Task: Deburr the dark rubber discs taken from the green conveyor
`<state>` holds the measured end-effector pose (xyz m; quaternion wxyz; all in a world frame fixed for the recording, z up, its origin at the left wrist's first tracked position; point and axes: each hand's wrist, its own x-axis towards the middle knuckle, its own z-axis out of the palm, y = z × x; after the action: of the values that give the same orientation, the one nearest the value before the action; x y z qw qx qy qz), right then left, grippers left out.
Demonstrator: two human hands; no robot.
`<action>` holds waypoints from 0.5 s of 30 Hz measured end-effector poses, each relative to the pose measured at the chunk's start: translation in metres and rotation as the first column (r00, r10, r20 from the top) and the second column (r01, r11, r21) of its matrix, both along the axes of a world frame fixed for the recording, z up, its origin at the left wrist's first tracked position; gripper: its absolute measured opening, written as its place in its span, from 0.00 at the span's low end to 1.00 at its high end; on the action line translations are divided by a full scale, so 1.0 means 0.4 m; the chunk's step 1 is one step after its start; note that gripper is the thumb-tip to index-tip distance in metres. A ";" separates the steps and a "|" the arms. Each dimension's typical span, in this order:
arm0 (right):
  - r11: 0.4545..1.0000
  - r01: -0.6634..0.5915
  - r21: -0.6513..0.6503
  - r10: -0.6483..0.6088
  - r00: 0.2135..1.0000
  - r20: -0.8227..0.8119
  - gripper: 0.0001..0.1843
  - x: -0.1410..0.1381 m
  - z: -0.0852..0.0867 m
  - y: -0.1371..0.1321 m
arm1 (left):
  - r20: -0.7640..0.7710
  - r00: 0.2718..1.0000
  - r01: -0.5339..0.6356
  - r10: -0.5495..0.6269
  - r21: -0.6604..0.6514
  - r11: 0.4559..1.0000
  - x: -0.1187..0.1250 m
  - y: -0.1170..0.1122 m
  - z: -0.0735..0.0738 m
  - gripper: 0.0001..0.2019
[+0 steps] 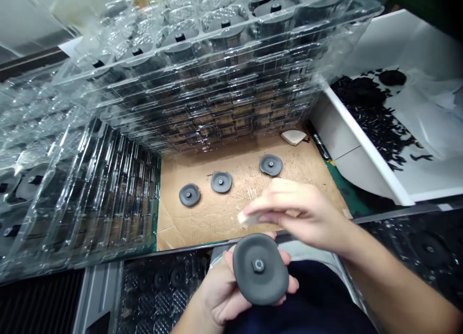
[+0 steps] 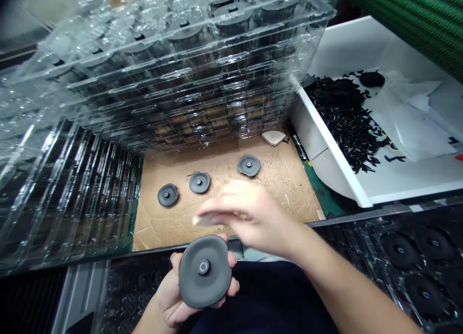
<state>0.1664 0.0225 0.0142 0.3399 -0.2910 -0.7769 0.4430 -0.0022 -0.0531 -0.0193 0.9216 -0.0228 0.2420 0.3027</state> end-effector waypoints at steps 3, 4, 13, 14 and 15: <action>0.949 0.283 -0.137 -0.253 0.946 0.201 0.09 0.032 -0.066 -0.024 | 0.109 0.989 -0.101 0.102 -0.009 0.995 -0.005 0.004 0.006 0.20; 0.935 0.325 -0.143 -0.284 0.926 0.248 0.10 0.038 -0.097 -0.042 | 0.110 0.987 -0.119 0.119 -0.012 0.993 -0.009 0.005 0.010 0.19; 0.910 0.403 -0.096 -0.359 0.883 0.302 0.10 0.038 -0.165 -0.129 | -0.093 0.980 -0.174 0.173 0.002 0.985 -0.020 0.013 0.036 0.19; 0.901 0.430 -0.058 -0.402 0.878 0.258 0.11 0.034 -0.124 -0.120 | -0.128 0.978 -0.166 0.166 0.014 0.986 -0.016 0.011 0.038 0.19; 0.899 0.439 0.001 -0.431 0.884 0.181 0.11 0.026 -0.081 -0.111 | -0.182 0.969 -0.166 0.169 0.034 0.986 -0.013 0.009 0.039 0.20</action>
<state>0.1767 -0.0221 -0.0184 0.3544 -0.5026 -0.7099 0.3433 -0.0073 -0.0497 -0.0035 0.8664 -0.0067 0.3208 0.3825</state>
